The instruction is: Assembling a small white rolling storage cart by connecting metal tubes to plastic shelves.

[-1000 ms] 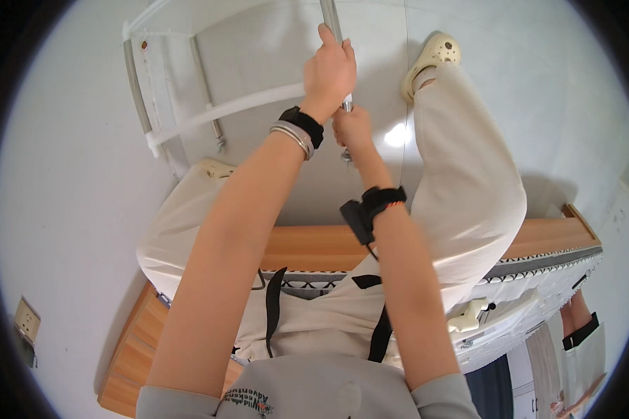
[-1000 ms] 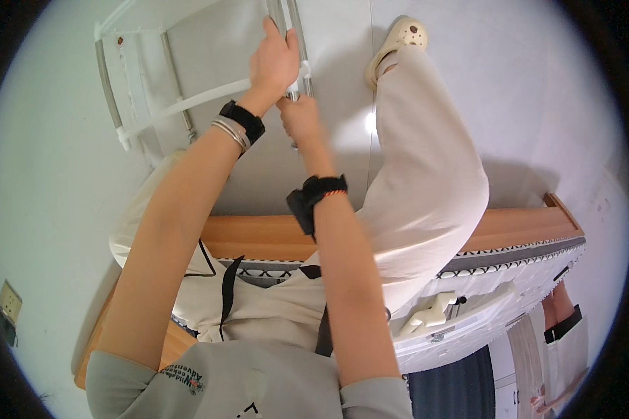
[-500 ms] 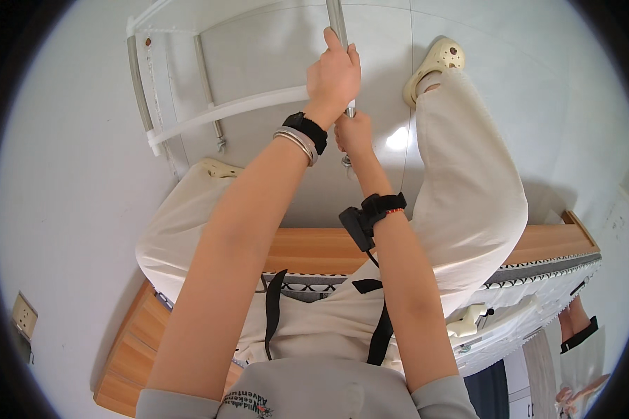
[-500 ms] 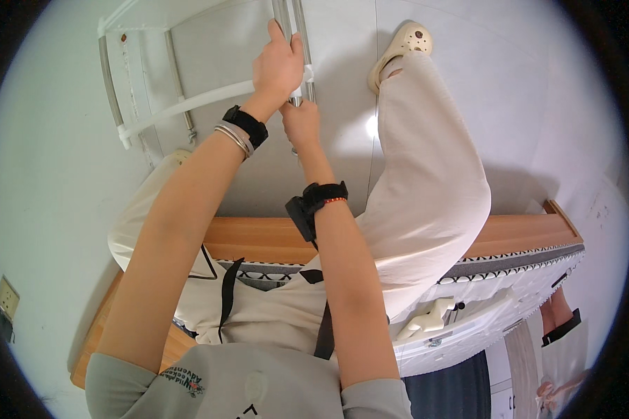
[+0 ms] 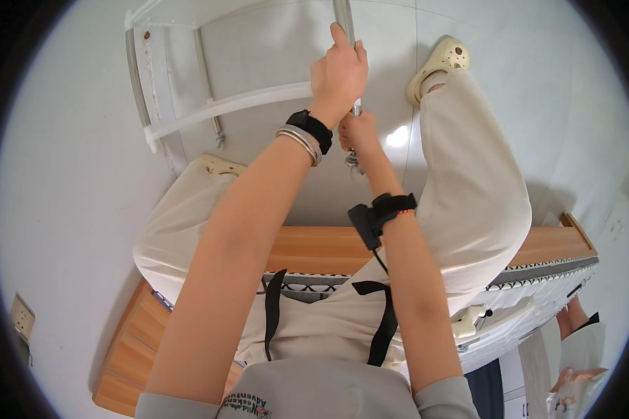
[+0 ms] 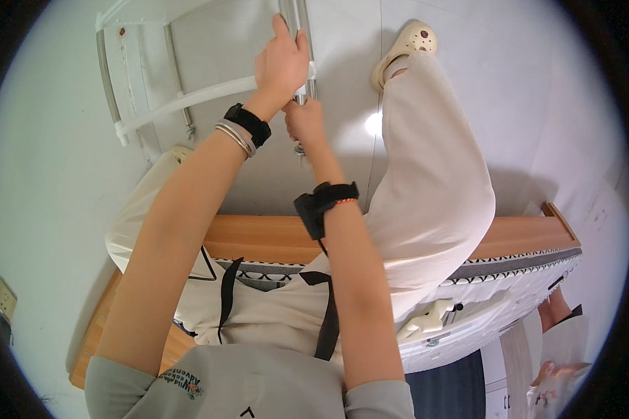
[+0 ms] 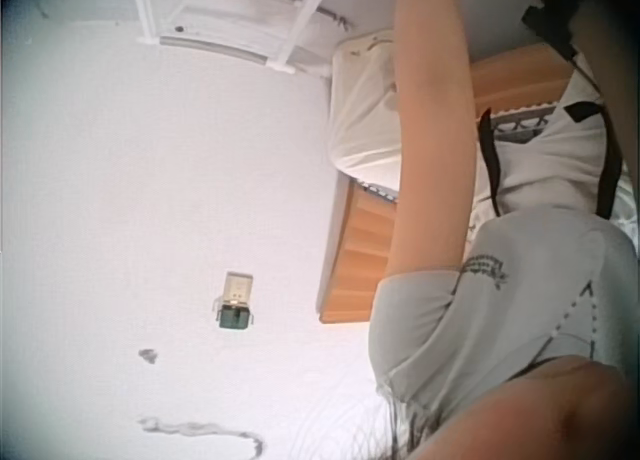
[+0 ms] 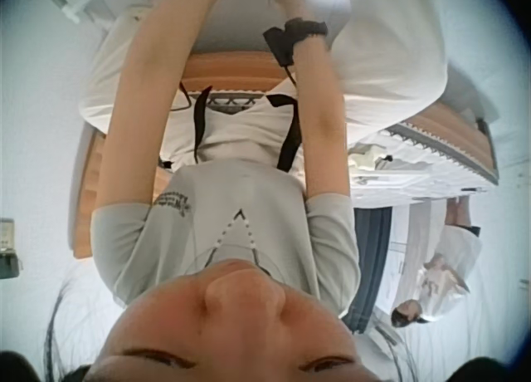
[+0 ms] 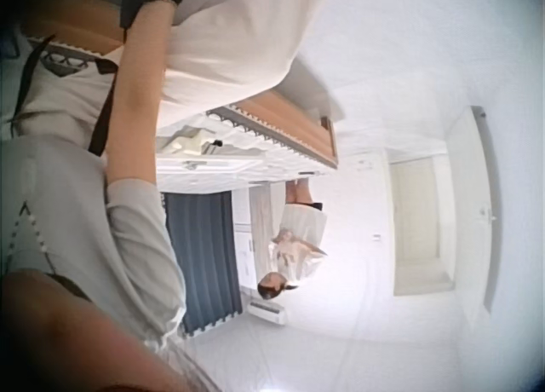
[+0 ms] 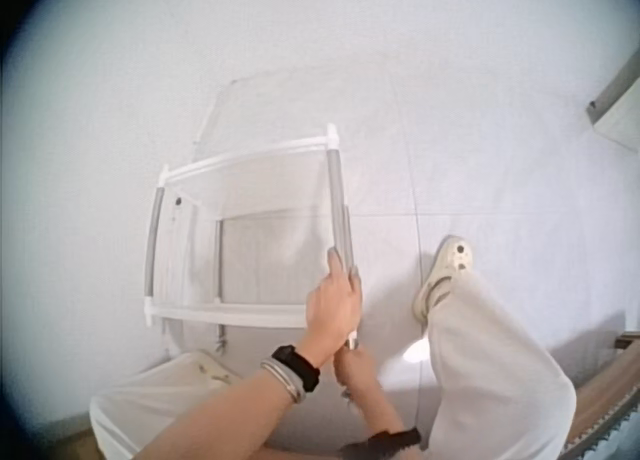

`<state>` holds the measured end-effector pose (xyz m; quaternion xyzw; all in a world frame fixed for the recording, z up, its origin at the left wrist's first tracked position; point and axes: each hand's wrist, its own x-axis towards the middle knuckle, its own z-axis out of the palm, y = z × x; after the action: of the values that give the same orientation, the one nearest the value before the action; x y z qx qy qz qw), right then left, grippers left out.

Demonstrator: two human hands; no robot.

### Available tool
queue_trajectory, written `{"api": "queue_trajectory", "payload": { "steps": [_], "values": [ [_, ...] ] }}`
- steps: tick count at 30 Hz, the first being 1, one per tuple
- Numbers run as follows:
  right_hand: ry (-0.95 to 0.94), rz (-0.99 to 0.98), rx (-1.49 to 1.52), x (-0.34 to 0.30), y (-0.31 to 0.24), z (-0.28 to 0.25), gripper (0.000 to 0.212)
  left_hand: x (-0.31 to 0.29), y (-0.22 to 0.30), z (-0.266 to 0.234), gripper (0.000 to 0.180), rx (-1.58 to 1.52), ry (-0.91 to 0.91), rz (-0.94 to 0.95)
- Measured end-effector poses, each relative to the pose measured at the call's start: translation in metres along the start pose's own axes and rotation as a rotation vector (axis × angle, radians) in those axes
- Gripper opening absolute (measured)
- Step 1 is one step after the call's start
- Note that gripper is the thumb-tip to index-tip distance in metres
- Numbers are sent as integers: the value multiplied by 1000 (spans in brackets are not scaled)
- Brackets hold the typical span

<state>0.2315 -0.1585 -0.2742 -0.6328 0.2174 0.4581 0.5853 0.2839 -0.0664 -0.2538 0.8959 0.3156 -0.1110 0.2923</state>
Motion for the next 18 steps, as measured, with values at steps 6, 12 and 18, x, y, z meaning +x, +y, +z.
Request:
{"api": "queue_trajectory", "payload": {
  "steps": [6,12,18],
  "values": [
    [-573,128,218,18,-2,-27,30,1,2,2,54,-47,34,-33],
    [-556,107,195,13,-10,-25,28,0,2,1,53,-17,17,-1],
    [-702,242,255,24,-7,-35,31,0,5,1,53,-33,30,-20]
  ]
}}
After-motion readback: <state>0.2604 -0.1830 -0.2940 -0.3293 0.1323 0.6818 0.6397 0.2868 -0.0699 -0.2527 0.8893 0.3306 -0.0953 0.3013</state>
